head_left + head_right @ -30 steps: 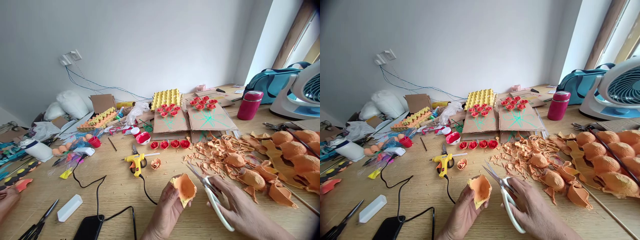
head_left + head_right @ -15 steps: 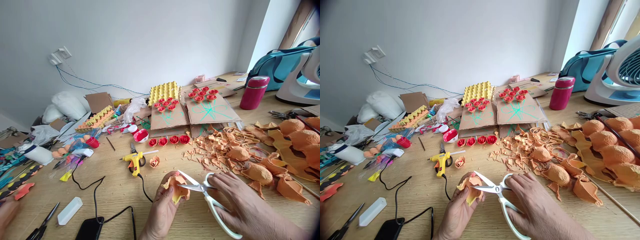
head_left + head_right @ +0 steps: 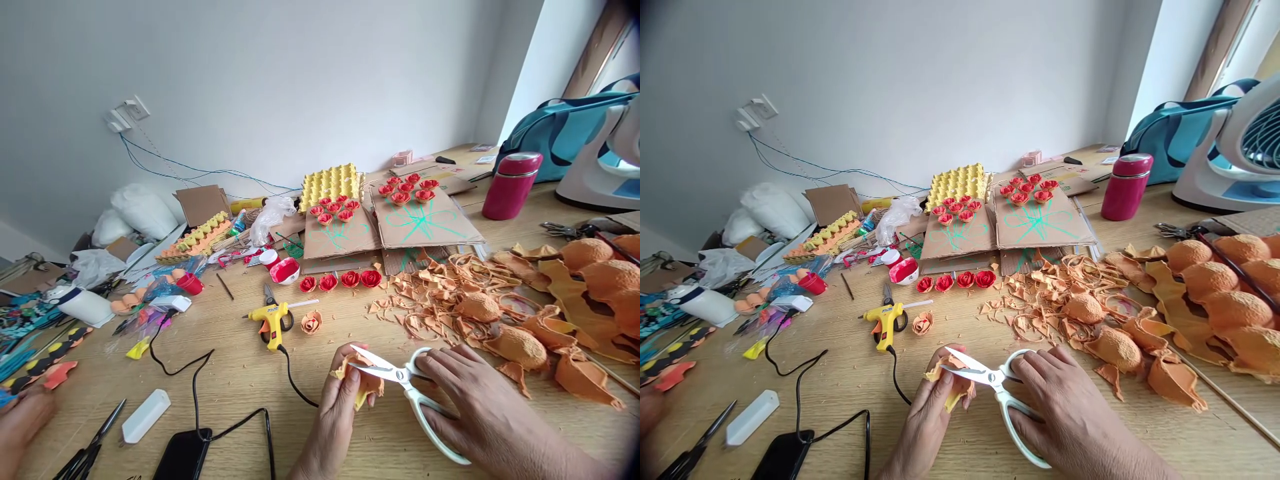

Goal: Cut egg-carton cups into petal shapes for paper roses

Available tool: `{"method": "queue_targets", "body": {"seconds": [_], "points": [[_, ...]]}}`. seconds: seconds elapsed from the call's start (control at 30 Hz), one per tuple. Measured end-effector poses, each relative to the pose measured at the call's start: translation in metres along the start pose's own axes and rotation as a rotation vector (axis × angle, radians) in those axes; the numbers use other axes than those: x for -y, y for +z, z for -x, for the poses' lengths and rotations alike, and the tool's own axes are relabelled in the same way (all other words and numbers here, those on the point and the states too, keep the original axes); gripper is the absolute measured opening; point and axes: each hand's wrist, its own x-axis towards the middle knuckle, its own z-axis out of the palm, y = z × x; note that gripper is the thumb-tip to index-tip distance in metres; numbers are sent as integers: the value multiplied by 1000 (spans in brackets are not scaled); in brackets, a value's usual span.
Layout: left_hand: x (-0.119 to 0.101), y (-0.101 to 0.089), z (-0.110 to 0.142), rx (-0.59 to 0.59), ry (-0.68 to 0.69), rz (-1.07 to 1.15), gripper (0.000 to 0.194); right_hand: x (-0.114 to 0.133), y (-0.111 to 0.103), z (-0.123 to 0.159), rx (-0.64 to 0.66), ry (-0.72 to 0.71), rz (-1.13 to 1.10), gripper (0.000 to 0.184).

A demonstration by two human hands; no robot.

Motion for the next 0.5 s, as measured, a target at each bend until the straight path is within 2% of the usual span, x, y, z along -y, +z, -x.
{"method": "queue_targets", "body": {"seconds": [0.2, 0.37, 0.5], "points": [[8, -1, -2, 12, -15, -138, 26, 0, 4, 1, 86, 68, -55, 6], [2, 5, 3, -47, -49, -297, 31, 5, 2, 0, 137, 96, -58, 7], [-4, 7, 7, -21, -41, -409, 32, 8, 0, 1, 147, 100, -38, 11]]}}
